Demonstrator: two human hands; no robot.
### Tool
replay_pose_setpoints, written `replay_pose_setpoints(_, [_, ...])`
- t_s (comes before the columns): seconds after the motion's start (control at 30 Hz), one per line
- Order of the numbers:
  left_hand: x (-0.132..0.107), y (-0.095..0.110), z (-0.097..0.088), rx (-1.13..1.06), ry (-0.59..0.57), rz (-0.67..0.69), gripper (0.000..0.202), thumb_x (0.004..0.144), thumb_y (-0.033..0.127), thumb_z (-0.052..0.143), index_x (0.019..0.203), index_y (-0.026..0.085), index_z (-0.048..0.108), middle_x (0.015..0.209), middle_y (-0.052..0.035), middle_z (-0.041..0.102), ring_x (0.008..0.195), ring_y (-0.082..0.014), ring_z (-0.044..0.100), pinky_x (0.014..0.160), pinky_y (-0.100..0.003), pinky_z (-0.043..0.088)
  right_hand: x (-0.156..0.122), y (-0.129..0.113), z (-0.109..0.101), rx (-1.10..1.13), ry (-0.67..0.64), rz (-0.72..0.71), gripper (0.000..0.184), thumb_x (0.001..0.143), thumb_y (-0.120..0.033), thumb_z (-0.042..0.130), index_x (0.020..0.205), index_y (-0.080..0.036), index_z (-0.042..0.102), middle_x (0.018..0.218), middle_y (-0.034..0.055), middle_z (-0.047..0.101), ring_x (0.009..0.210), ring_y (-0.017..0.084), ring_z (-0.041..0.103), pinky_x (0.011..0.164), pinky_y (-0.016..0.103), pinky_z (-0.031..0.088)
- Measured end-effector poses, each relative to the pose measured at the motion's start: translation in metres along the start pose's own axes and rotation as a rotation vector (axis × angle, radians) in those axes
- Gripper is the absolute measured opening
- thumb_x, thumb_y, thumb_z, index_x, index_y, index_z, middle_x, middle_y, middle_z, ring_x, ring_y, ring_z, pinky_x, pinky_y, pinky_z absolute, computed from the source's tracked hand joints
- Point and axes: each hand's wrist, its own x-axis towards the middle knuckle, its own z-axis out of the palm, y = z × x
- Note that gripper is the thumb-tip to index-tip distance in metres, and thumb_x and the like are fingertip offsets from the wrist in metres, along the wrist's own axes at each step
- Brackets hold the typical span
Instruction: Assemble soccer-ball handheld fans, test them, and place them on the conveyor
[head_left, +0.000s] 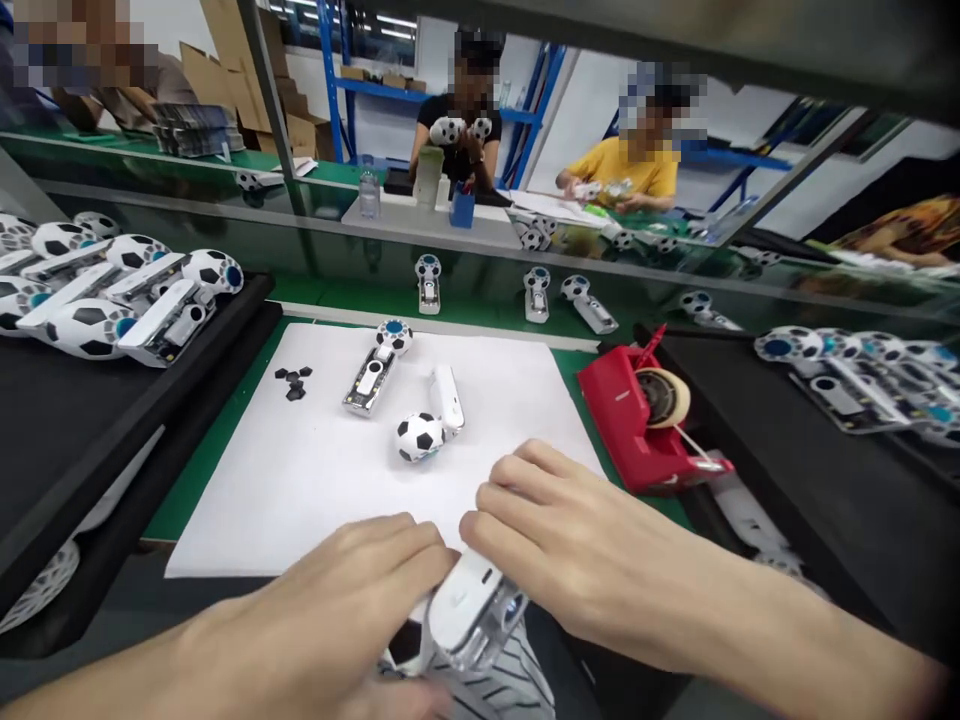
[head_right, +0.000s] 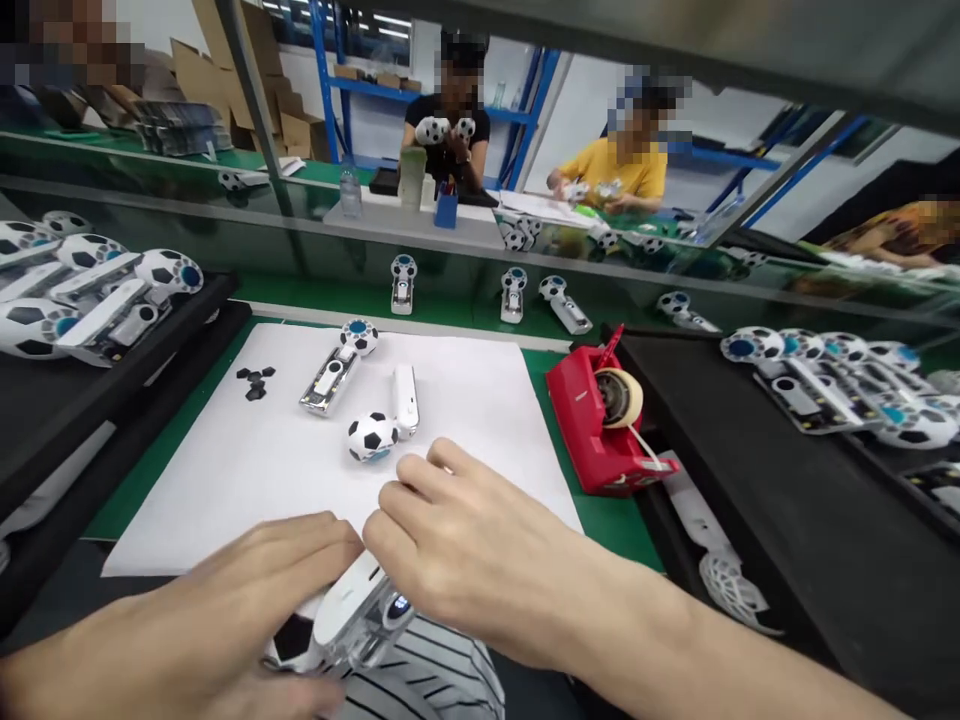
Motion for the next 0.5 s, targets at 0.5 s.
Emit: replay_pose_setpoints(0.5, [-0.018, -0.018, 0.120, -1.427, 0.093, -0.483, 0.067, 0.076, 0.071, 0.064, 0.120, 0.022, 0.063, 0.084, -0.0100, 0.073, 0.080, -0.0287, 0.068, 0.070, -0.039, 0.052, -0.009, -0.045, 0.094, 0.180, 0.411, 0.217, 0.031, 0.100, -0.011, 0.045, 0.131, -0.009, 0.049, 0.131, 0.0159, 0.059, 0.130, 0.030, 0.049, 0.110, 0.048, 0.041])
